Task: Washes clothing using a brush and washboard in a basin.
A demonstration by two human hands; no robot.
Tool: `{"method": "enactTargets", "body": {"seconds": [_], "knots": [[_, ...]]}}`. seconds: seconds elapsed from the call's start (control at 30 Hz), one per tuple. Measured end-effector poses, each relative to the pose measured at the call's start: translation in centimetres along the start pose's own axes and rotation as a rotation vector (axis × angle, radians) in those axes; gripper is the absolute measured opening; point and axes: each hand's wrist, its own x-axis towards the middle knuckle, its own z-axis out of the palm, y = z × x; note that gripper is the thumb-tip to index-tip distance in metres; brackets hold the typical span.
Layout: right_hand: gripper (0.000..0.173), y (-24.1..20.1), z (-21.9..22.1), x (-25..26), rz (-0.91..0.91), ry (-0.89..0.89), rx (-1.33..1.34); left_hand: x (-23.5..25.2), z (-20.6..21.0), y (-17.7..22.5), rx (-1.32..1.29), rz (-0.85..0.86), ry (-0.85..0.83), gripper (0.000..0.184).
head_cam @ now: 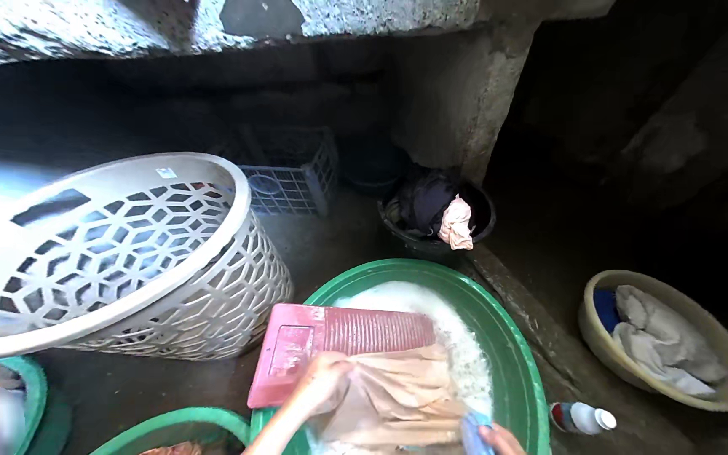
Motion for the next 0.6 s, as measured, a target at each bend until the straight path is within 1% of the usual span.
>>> {"method": "enactTargets", "body": {"seconds": [0.07,0.1,0.13,0.17,0.2,0.27,0.33,0.4,0.43,0.47,0.5,0.53,0.57,0.6], "knots": [[0.029,-2.4,-1.5,-1.2,-0.145,-0.022,0.079,-1.2,-2.6,0.8,-0.229,0.099,0.23,0.02],[0.034,-3.7,-2.2,-1.6,-0.222,-0.027,0.126,-2.0,-4.1,1.3,-0.364,0.123,0.324,0.022],[0.043,-4.9,-2.9,-1.9,-0.288,-0.038,0.167,-2.9,-5.8,2.0,-0.491,0.135,0.389,0.024],[0.047,-6.2,-3.5,-2.0,-0.352,-0.068,0.191,-4.0,-7.8,2.7,-0.588,0.149,0.417,0.028],[0.048,-7.6,-4.0,-1.9,-0.418,-0.122,0.182,-5.3,-9.7,3.3,-0.638,0.182,0.408,0.031],[0.045,-10.5,-4.7,-1.7,-0.539,-0.196,0.112,-8.6,-12.5,4.0,-0.624,0.254,0.343,0.033],[0.046,-13.1,-4.7,-1.5,-0.587,-0.144,0.081,-12.2,-14.2,4.7,-0.548,0.279,0.275,0.033],[0.049,-15.6,-4.1,0.1,-0.58,-0.067,0.059,-14.0,-15.0,4.3,-0.539,0.311,0.214,0.035],[0.052,-16.5,-3.6,1.6,-0.552,-0.023,0.02,-14.0,-14.8,3.7,-0.548,0.294,0.218,0.035],[0.052,-17.0,-2.7,3.7,-0.51,0.013,-0.05,-13.3,-14.1,2.9,-0.556,0.243,0.25,0.035],[0.047,-17.3,-1.6,6.1,-0.448,0.041,-0.139,-12.1,-13.1,2.1,-0.564,0.164,0.298,0.035],[0.04,-17.2,-0.2,8.8,-0.362,0.052,-0.246,-10.6,-11.7,1.1,-0.565,0.064,0.354,0.033],[0.039,-16.7,1.4,11.6,-0.274,0.052,-0.356,-9.2,-10.2,0.0,-0.571,-0.023,0.397,0.03],[0.047,-15.7,3.3,14.2,-0.187,0.066,-0.469,-7.8,-8.7,-1.3,-0.591,-0.086,0.422,0.029]]}}
